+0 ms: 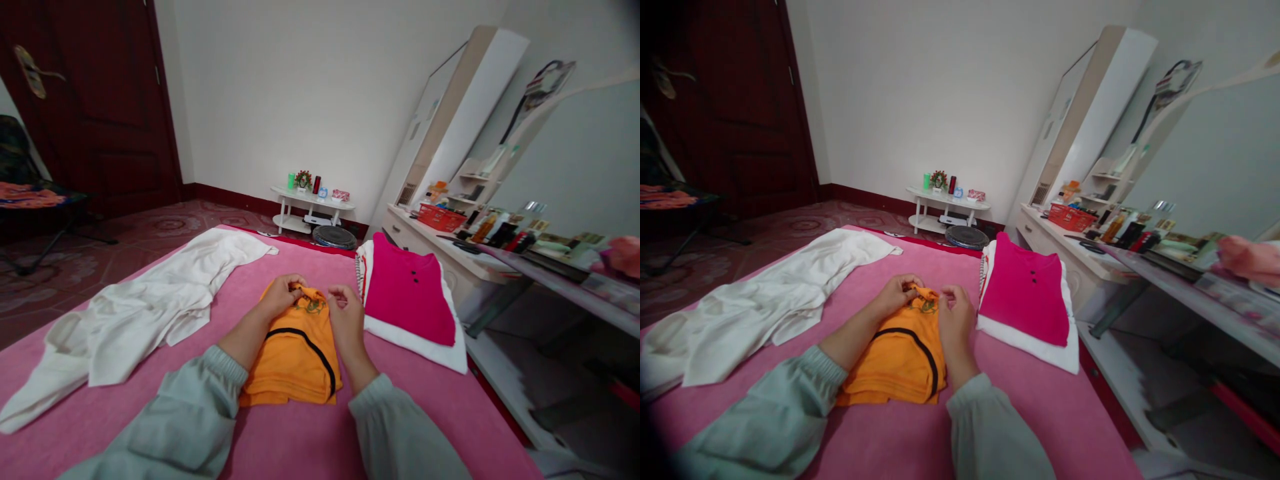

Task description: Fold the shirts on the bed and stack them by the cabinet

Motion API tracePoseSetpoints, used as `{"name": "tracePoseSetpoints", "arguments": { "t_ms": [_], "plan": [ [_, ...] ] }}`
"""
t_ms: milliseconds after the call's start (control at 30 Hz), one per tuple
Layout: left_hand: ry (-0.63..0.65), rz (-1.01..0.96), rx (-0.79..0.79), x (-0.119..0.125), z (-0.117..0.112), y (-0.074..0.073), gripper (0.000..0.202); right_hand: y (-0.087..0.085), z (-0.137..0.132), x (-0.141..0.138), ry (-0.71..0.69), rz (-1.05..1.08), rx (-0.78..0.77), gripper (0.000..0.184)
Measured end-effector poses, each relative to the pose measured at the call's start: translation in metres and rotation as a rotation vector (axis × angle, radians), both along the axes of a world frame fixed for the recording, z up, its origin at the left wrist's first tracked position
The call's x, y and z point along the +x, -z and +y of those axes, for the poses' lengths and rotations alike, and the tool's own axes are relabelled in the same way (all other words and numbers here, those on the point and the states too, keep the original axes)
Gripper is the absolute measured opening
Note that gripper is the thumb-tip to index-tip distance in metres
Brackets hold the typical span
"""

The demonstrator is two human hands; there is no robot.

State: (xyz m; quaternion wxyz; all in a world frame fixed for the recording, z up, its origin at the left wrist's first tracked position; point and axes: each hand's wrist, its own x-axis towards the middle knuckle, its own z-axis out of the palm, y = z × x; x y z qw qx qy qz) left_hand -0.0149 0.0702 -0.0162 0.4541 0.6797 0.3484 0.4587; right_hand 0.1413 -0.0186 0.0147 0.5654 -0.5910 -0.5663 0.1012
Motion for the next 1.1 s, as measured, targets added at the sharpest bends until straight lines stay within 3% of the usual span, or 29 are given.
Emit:
{"name": "tracePoseSetpoints", "arguments": {
  "t_ms": [333,733,900,1100],
  "plan": [
    [0.029,-0.054,-0.064,0.002,-0.006,-0.008,0.019,0.008,-0.002,-0.002,-0.002,-0.253,0.089,0.007],
    [0.09,-0.057,-0.092,0.002,-0.016,-0.021,0.017,0.007,-0.002,-0.002,0.039,-0.288,0.068,0.003],
    [0.082,-0.06,-0.09,0.001,-0.019,-0.024,0.023,0.006,-0.005,-0.004,0.014,-0.384,0.1,0.009],
    [0.093,-0.074,-0.07,0.0,-0.018,-0.023,0.021,0.01,-0.002,0.0,-0.004,-0.339,0.084,0.014]
  ]
}}
